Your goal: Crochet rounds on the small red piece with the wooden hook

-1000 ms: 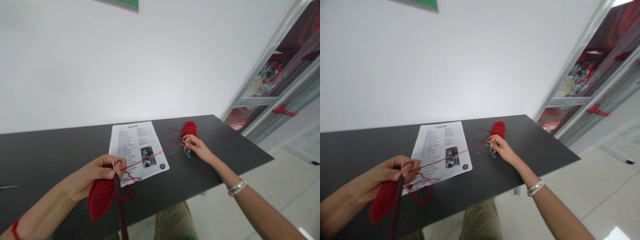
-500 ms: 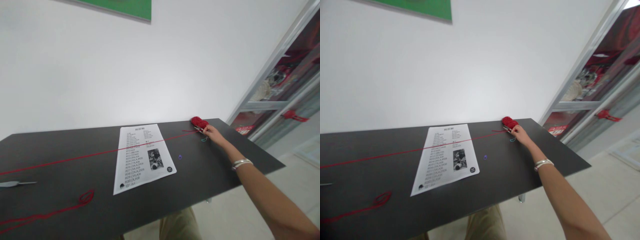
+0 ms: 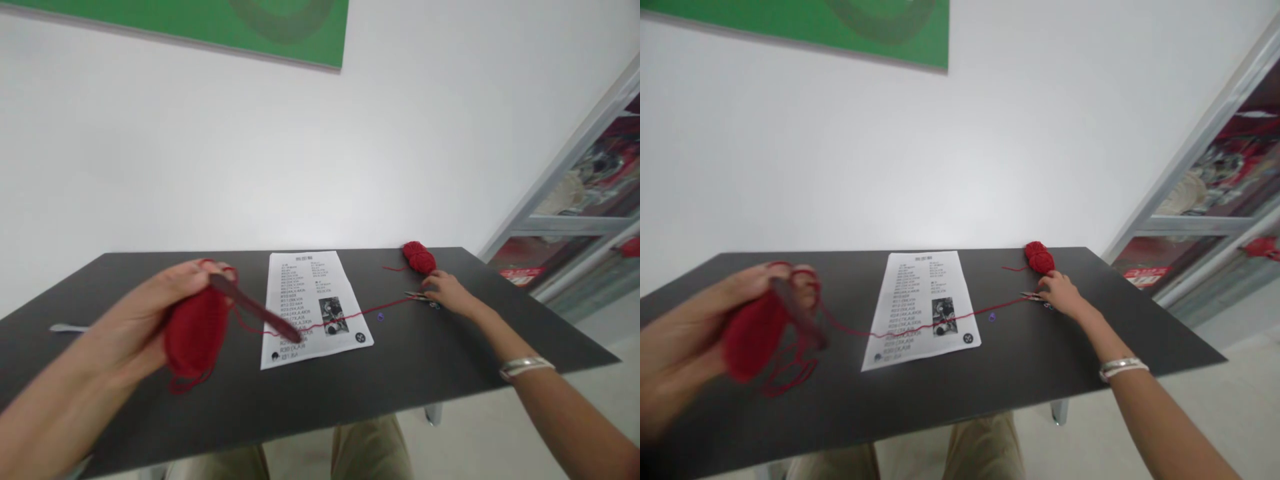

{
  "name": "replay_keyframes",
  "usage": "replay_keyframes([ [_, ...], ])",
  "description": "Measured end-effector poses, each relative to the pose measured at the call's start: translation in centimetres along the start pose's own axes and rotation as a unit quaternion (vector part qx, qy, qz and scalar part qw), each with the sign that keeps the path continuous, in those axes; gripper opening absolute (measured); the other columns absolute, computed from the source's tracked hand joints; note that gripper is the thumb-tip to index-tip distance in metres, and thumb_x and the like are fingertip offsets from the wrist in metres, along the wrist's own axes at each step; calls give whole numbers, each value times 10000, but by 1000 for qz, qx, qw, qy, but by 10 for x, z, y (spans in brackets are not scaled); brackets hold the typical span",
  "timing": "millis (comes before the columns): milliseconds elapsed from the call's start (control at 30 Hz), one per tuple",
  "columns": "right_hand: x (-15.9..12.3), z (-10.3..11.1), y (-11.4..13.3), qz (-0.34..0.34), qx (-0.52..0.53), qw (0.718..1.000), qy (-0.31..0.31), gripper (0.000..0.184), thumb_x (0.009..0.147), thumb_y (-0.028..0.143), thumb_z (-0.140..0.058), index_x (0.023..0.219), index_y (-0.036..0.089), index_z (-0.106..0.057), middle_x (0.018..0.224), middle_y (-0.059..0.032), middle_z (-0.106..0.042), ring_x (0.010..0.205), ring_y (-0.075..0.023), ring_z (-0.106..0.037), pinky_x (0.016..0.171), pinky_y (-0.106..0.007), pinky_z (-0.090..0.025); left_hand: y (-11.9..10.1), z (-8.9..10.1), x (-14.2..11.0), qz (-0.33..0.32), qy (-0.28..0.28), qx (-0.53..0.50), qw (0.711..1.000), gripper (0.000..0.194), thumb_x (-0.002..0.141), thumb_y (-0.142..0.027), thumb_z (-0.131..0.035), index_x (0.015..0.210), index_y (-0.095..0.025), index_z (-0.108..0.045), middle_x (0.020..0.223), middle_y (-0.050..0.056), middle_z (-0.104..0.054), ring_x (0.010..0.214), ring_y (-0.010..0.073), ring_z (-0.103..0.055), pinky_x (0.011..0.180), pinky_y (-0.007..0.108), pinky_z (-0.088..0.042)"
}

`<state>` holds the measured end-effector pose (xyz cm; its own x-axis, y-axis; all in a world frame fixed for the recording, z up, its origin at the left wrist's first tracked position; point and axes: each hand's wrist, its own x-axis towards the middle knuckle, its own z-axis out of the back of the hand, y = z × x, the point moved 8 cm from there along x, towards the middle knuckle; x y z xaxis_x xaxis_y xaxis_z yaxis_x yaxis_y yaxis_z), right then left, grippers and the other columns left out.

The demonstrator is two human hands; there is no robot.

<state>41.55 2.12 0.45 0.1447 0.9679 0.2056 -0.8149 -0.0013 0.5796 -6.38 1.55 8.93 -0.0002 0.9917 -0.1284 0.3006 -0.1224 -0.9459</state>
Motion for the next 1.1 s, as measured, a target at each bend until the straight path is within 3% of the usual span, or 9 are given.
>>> replay_keyframes([
  [133, -31, -30, 89, 78, 68, 995, -13, 481, 748, 271, -677, 1216, 271, -567, 1285, -104, -567, 1089, -260, -596, 888, -421, -521, 39, -82, -8, 108, 206, -72, 970, 51, 745, -69, -678, 720, -98, -711, 693, 24, -734, 613, 103, -643, 620, 190, -516],
  [233, -64, -84, 180, 149, 300, 924, 183, 772, 766, 263, -714, 1430, 321, -325, 854, 3, -656, 694, -159, -633, 591, -280, -556, 61, -120, -11, 159, 278, -98, 942, 51, 653, -66, -744, 665, -106, -715, 609, 31, -709, 524, 107, -619, 543, 184, -513],
  [333, -82, -113, 232, 144, 411, 838, 328, 322, 805, 341, -679, 1097, 225, -607, 600, 77, -543, 391, -64, -437, 369, -187, -436, 64, -121, -8, 156, 287, -102, 940, 43, 677, -67, -732, 677, -108, -718, 671, 56, -731, 588, 134, -656, 616, 214, -549],
  [433, -62, -95, 212, 67, 425, 858, 281, 274, 824, 410, -634, 708, 162, -625, 435, 100, -379, 340, -45, -317, 334, -174, -345, 57, -91, 1, 132, 231, -81, 961, 37, 740, -69, -690, 732, -89, -721, 727, 83, -747, 609, 136, -662, 636, 220, -556],
  [567, -26, -16, 120, -12, 356, 932, 73, 284, 806, 460, -601, 764, 182, -643, 474, 83, -375, 350, -61, -269, 370, -241, -356, 52, -51, 9, 128, 171, -77, 974, 87, 796, -63, -633, 772, -76, -716, 772, 111, -756, 650, 153, -678, 660, 242, -569],
  [733, -29, 66, 47, -59, 89, 976, -189, 185, 803, 303, -563, 834, 143, -652, 986, -272, -614, 953, -373, -609, 791, -540, -464, 58, -42, 8, 113, 148, -89, 978, 72, 805, -113, -649, 817, -89, -716, 832, 115, -757, 706, 176, -690, 700, 275, -574],
  [833, -50, 54, 87, 35, 16, 970, -240, 292, 736, 268, -592, 966, 98, -648, 1250, -317, -516, 1302, -463, -370, 1056, -647, -238, 62, -57, -2, 100, 164, -94, 977, 50, 740, -144, -731, 746, -97, -714, 727, 71, -735, 619, 141, -651, 635, 233, -549],
  [967, -83, -37, 184, 210, 152, 966, -2, 546, 765, 343, -675, 1289, 279, -538, 1330, -105, -559, 1235, -297, -518, 1039, -473, -414, 71, -80, -22, 102, 179, -110, 972, 147, 617, -174, -831, 681, -118, -712, 679, 31, -712, 610, 117, -618, 605, 200, -503],
  [1100, -116, -70, 232, 259, 339, 904, -23, 270, 847, 330, -654, 1115, 328, -618, 990, -32, -668, 915, -218, -617, 819, -352, -500, 89, -91, -43, 96, 196, -93, 971, 205, 561, -243, -870, 652, -134, -722, 641, 14, -690, 597, 102, -573, 590, 195, -440],
])
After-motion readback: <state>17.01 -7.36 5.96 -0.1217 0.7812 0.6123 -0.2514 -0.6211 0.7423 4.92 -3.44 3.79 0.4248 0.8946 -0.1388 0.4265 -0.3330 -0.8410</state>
